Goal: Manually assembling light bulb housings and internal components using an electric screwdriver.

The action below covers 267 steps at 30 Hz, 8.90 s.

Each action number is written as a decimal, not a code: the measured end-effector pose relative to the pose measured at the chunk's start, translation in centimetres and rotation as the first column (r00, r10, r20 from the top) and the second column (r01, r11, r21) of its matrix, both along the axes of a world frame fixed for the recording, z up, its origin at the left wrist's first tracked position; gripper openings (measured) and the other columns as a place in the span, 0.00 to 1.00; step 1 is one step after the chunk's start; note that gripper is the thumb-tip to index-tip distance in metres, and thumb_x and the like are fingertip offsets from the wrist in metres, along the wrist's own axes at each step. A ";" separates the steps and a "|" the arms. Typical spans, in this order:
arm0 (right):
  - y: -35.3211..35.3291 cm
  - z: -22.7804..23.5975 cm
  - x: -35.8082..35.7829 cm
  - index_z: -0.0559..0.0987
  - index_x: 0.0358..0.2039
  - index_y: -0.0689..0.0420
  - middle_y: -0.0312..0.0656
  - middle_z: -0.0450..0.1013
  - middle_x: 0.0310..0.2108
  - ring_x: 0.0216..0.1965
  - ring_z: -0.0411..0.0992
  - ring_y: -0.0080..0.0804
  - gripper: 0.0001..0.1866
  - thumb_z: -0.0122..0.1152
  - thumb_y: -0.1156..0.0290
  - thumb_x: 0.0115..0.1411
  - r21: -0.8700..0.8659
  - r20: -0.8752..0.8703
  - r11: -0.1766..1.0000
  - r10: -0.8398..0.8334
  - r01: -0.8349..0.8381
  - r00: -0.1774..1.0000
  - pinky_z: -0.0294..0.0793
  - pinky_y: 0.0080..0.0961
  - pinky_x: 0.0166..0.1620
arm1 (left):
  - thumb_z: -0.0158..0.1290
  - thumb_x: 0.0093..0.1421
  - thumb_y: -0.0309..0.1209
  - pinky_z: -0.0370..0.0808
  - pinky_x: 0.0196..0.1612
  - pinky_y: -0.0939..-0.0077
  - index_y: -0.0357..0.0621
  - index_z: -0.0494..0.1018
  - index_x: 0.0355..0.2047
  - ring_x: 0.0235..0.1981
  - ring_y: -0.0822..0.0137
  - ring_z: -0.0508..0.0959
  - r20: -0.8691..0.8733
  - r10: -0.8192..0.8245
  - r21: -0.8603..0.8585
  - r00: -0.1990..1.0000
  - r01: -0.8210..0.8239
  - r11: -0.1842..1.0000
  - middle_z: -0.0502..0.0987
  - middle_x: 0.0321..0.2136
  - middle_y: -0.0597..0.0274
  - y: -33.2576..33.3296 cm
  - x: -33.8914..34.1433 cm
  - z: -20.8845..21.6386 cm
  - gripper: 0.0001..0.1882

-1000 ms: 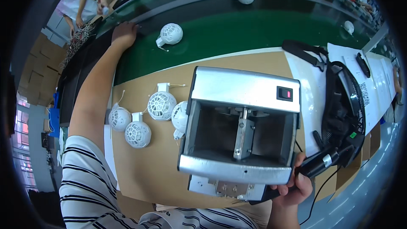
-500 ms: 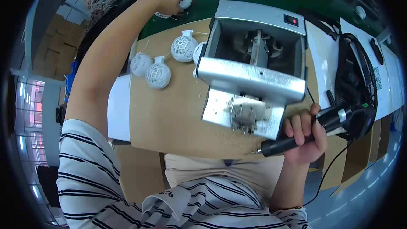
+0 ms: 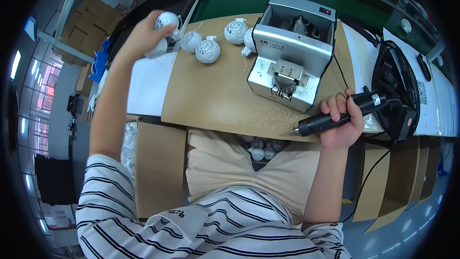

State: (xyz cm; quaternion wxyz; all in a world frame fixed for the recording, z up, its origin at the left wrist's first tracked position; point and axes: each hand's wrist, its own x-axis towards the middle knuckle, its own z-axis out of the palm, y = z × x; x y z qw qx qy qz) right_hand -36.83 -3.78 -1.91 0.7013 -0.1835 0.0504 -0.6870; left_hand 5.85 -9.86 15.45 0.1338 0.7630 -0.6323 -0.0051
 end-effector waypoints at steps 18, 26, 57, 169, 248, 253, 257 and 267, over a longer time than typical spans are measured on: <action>0.7 -0.4 0.1 0.69 0.48 0.57 0.35 0.63 0.22 0.18 0.62 0.22 0.13 0.48 0.73 0.63 -0.017 0.037 0.997 0.072 -0.071 0.997 0.66 0.27 0.31 | 0.40 0.70 0.46 0.69 0.59 0.60 0.37 0.71 0.58 0.57 0.44 0.72 -0.104 0.279 -0.560 0.955 -0.288 0.777 0.72 0.57 0.43 -2.0 5.8 -11.1 0.28; 0.4 0.4 0.1 0.66 0.48 0.57 0.37 0.64 0.20 0.17 0.65 0.26 0.16 0.52 0.75 0.59 0.026 0.030 1.000 0.007 -0.008 1.000 0.68 0.30 0.30 | 0.54 0.61 0.42 0.74 0.49 0.58 0.36 0.74 0.50 0.43 0.46 0.78 0.417 -0.291 -0.442 0.861 0.472 0.763 0.78 0.47 0.47 -17.5 -4.5 -6.1 0.23; 3.2 8.2 1.6 0.71 0.48 0.56 0.32 0.67 0.24 0.23 0.69 0.24 0.14 0.57 0.72 0.62 -0.379 0.258 0.887 0.376 -0.265 0.890 0.73 0.28 0.39 | 0.63 0.47 0.26 0.69 0.58 0.67 0.38 0.64 0.59 0.51 0.59 0.74 -0.645 -0.648 -0.290 0.405 0.655 0.698 0.71 0.54 0.52 10.9 -6.2 -12.5 0.37; 0.7 6.7 5.2 0.76 0.36 0.58 0.31 0.65 0.19 0.19 0.63 0.22 0.07 0.52 0.72 0.59 -0.347 -0.178 0.936 -0.131 0.062 0.975 0.68 0.26 0.33 | 0.45 0.65 0.32 0.70 0.45 0.64 0.41 0.68 0.57 0.37 0.53 0.73 -0.461 -0.803 -0.391 0.377 0.726 0.566 0.76 0.45 0.51 14.2 -5.3 -13.1 0.21; 6.7 13.2 15.8 0.70 0.55 0.59 0.35 0.63 0.22 0.21 0.64 0.26 0.20 0.45 0.75 0.62 -0.666 -0.546 0.739 -0.572 0.097 0.613 0.72 0.32 0.36 | 0.72 0.39 0.30 0.72 0.44 0.67 0.43 0.71 0.46 0.39 0.57 0.74 -0.490 -0.776 -0.441 0.396 0.655 0.613 0.75 0.38 0.59 10.2 -7.5 -15.1 0.32; 6.6 11.9 17.4 0.69 0.58 0.57 0.35 0.62 0.24 0.22 0.63 0.25 0.22 0.41 0.74 0.63 -0.657 -0.571 0.752 -0.548 0.060 0.611 0.70 0.32 0.37 | 0.72 0.39 0.29 0.71 0.45 0.68 0.42 0.71 0.48 0.40 0.58 0.74 -0.488 -0.764 -0.386 0.421 0.681 0.622 0.76 0.41 0.59 10.2 -7.1 -15.2 0.34; 6.2 11.6 17.2 0.69 0.57 0.57 0.36 0.63 0.24 0.22 0.64 0.25 0.22 0.41 0.75 0.63 -0.670 -0.561 0.741 -0.540 0.040 0.627 0.71 0.32 0.37 | 0.72 0.40 0.29 0.71 0.45 0.68 0.42 0.71 0.48 0.40 0.58 0.74 -0.479 -0.776 -0.407 0.410 0.680 0.610 0.75 0.40 0.59 10.3 -7.1 -15.4 0.34; 5.5 11.2 16.3 0.70 0.53 0.57 0.35 0.64 0.23 0.22 0.64 0.25 0.19 0.43 0.75 0.62 -0.678 -0.578 0.735 -0.525 -0.009 0.625 0.71 0.32 0.37 | 0.70 0.42 0.28 0.71 0.46 0.67 0.42 0.69 0.49 0.41 0.58 0.73 -0.474 -0.789 -0.401 0.391 0.702 0.589 0.73 0.42 0.57 10.2 -7.1 -15.6 0.33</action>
